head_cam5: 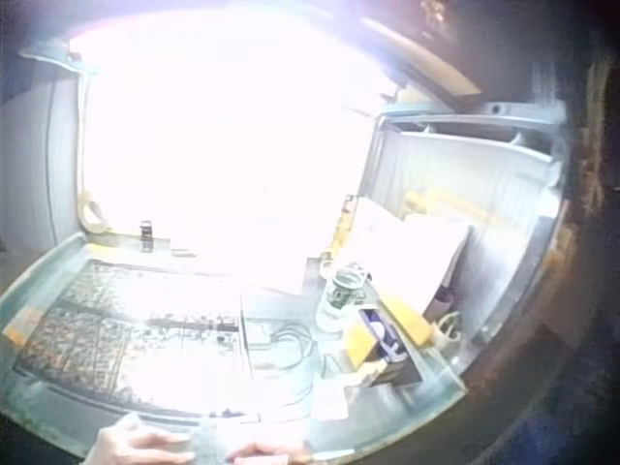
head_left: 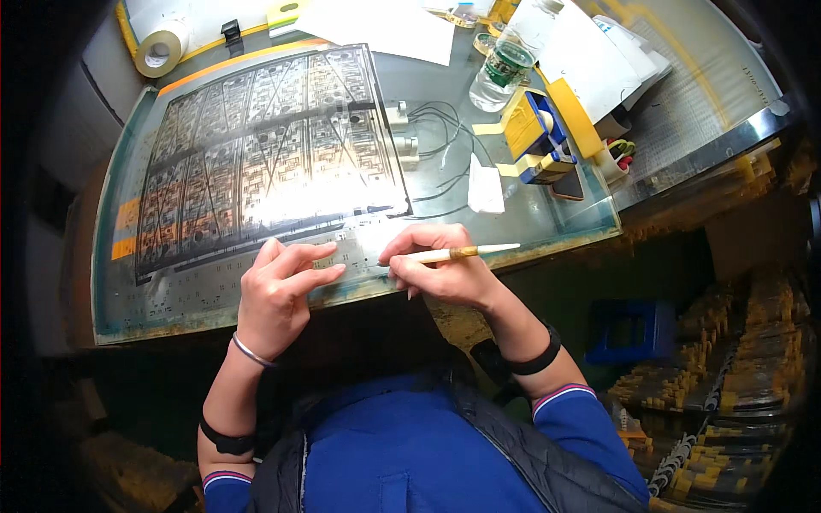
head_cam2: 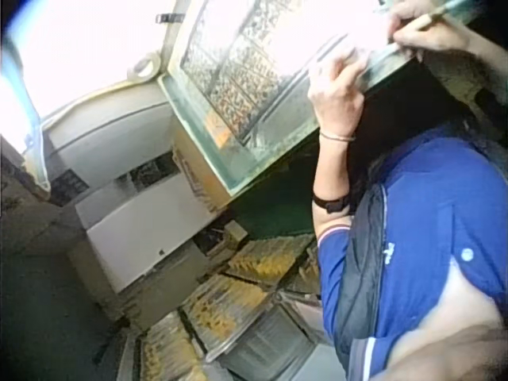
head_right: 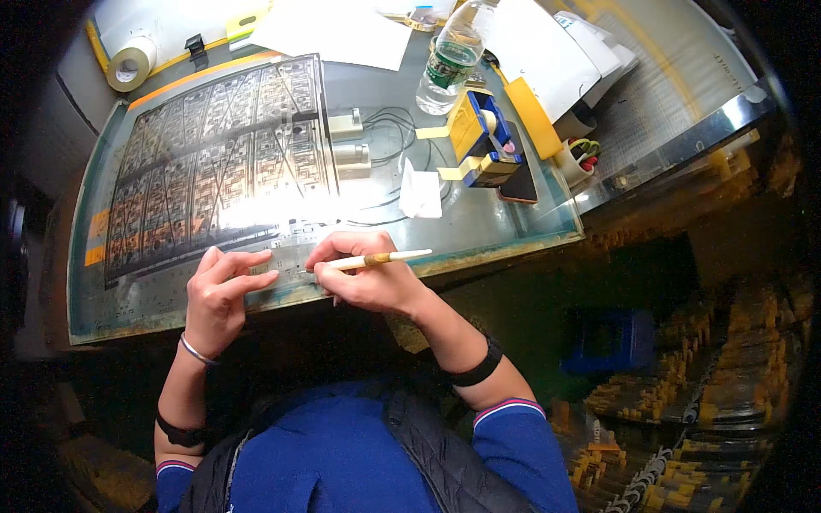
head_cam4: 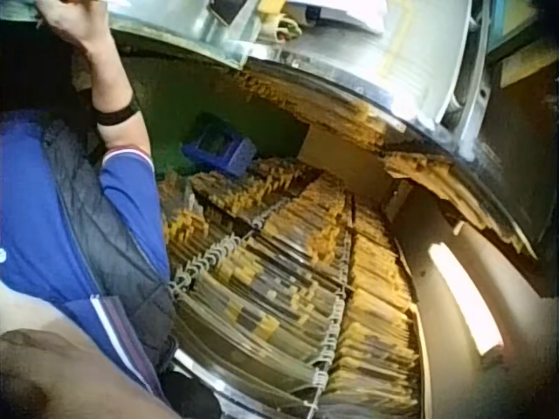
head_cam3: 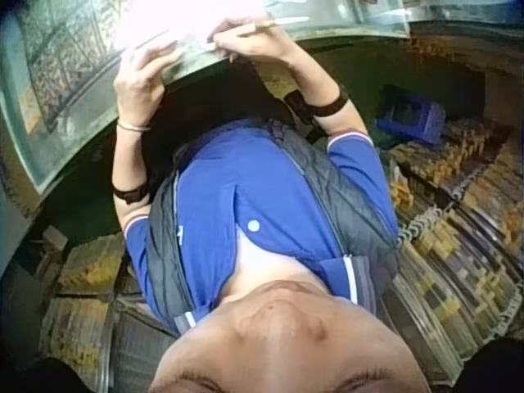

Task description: Measuring and marking points on a transparent pattern sheet using a scribe and a ruler on a workbench.

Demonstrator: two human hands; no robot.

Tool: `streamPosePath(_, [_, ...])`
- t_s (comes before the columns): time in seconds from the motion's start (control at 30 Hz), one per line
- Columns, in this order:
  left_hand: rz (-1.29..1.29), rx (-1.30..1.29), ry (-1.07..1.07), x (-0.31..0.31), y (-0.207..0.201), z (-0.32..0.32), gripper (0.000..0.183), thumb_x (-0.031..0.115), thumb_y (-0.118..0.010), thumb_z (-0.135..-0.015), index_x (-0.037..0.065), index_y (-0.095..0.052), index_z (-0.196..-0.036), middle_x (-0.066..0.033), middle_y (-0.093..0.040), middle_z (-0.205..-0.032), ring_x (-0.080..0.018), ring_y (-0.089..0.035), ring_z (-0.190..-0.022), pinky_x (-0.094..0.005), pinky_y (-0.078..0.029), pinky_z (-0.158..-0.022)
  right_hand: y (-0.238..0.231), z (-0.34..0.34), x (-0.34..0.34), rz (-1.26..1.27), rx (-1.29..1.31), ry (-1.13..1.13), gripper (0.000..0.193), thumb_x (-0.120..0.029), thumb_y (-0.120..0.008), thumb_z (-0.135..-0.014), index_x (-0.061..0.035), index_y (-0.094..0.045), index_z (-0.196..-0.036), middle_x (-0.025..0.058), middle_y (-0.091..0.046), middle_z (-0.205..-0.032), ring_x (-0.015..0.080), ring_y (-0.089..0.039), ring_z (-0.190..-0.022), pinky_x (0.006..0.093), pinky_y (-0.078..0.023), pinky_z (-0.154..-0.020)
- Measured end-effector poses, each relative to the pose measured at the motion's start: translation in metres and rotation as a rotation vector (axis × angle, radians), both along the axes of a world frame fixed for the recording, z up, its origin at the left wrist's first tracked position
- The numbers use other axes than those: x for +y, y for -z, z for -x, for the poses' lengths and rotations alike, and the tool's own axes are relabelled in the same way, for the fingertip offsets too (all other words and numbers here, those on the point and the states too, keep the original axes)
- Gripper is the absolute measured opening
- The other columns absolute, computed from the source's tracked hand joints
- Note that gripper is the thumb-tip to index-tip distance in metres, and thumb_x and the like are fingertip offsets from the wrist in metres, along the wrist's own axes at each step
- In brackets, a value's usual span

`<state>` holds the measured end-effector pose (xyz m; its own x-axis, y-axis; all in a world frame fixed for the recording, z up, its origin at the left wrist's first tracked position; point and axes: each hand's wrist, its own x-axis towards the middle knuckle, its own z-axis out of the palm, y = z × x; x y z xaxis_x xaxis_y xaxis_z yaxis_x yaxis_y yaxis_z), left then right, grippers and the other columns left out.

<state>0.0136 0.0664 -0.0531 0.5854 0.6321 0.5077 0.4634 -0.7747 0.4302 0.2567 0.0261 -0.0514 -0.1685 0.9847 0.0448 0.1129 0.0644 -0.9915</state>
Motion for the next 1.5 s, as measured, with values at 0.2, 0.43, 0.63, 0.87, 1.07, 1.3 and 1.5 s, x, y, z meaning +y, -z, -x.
streamPosePath(0.2, [-0.007, -0.002, 0.003, 0.000, 0.001, 0.003, 0.046, -0.013, -0.059, -0.067, 0.017, -0.077, -0.095, -0.0002, -0.072, -0.103, -0.0213, -0.053, -0.072, -0.0301, -0.049, -0.067, 0.001, 0.002, 0.000, 0.009, 0.007, -0.007, 0.013, -0.005, -0.062, -0.084, 0.0022, -0.071, -0.089, 0.0066, -0.068, -0.069, 0.0094, -0.063, -0.056, 0.0244, -0.051, -0.052])
streamPosePath(0.43, [-0.008, -0.001, -0.006, -0.001, 0.002, 0.001, 0.045, -0.014, -0.059, -0.067, 0.017, -0.077, -0.095, -0.0001, -0.071, -0.104, -0.0210, -0.053, -0.073, -0.0304, -0.050, -0.069, 0.001, 0.001, 0.001, -0.023, -0.034, -0.031, 0.014, -0.006, -0.061, -0.086, 0.0019, -0.071, -0.093, 0.0070, -0.068, -0.073, 0.0098, -0.064, -0.059, 0.0239, -0.052, -0.053])
streamPosePath(0.63, [-0.006, 0.005, -0.007, 0.000, 0.002, 0.001, 0.045, -0.014, -0.059, -0.067, 0.017, -0.077, -0.095, 0.0002, -0.072, -0.104, -0.0207, -0.053, -0.073, -0.0303, -0.050, -0.069, 0.005, -0.003, 0.001, -0.023, -0.050, -0.070, 0.015, -0.006, -0.060, -0.092, 0.0030, -0.069, -0.100, 0.0072, -0.069, -0.077, 0.0098, -0.066, -0.066, 0.0228, -0.054, -0.055])
streamPosePath(0.87, [0.003, -0.015, -0.007, -0.001, 0.003, 0.003, 0.048, -0.014, -0.060, -0.065, 0.018, -0.077, -0.096, 0.0002, -0.072, -0.104, -0.0216, -0.052, -0.073, -0.0304, -0.050, -0.068, 0.001, -0.004, 0.002, 0.070, 0.065, -0.050, 0.017, -0.008, -0.061, -0.093, 0.0031, -0.068, -0.104, 0.0074, -0.069, -0.080, 0.0106, -0.067, -0.067, 0.0235, -0.055, -0.059])
streamPosePath(1.07, [-0.002, 0.011, -0.011, 0.001, 0.001, 0.001, 0.047, -0.014, -0.059, -0.065, 0.017, -0.077, -0.095, -0.0007, -0.072, -0.104, -0.0222, -0.053, -0.074, -0.0311, -0.051, -0.069, -0.003, -0.011, 0.008, 0.050, -0.020, -0.043, 0.012, -0.009, -0.066, -0.088, 0.0017, -0.069, -0.093, 0.0063, -0.068, -0.077, 0.0097, -0.065, -0.062, 0.0248, -0.053, -0.055])
streamPosePath(1.3, [-0.022, 0.021, -0.006, -0.001, 0.000, -0.001, 0.044, -0.013, -0.058, -0.066, 0.014, -0.077, -0.094, -0.0021, -0.071, -0.104, -0.0233, -0.055, -0.076, -0.0316, -0.049, -0.069, 0.003, -0.023, 0.023, 0.186, 0.264, -0.073, 0.017, -0.013, -0.067, -0.092, 0.0030, -0.065, -0.099, 0.0084, -0.067, -0.080, 0.0115, -0.065, -0.066, 0.0237, -0.053, -0.053])
streamPosePath(1.5, [-0.035, 0.026, 0.000, -0.001, 0.000, -0.001, 0.043, -0.013, -0.057, -0.067, 0.013, -0.077, -0.094, -0.0030, -0.071, -0.105, -0.0235, -0.054, -0.075, -0.0317, -0.046, -0.068, 0.003, -0.021, 0.020, 0.142, 0.322, -0.038, 0.017, -0.012, -0.067, -0.092, 0.0039, -0.065, -0.097, 0.0086, -0.066, -0.080, 0.0113, -0.064, -0.065, 0.0239, -0.054, -0.055])
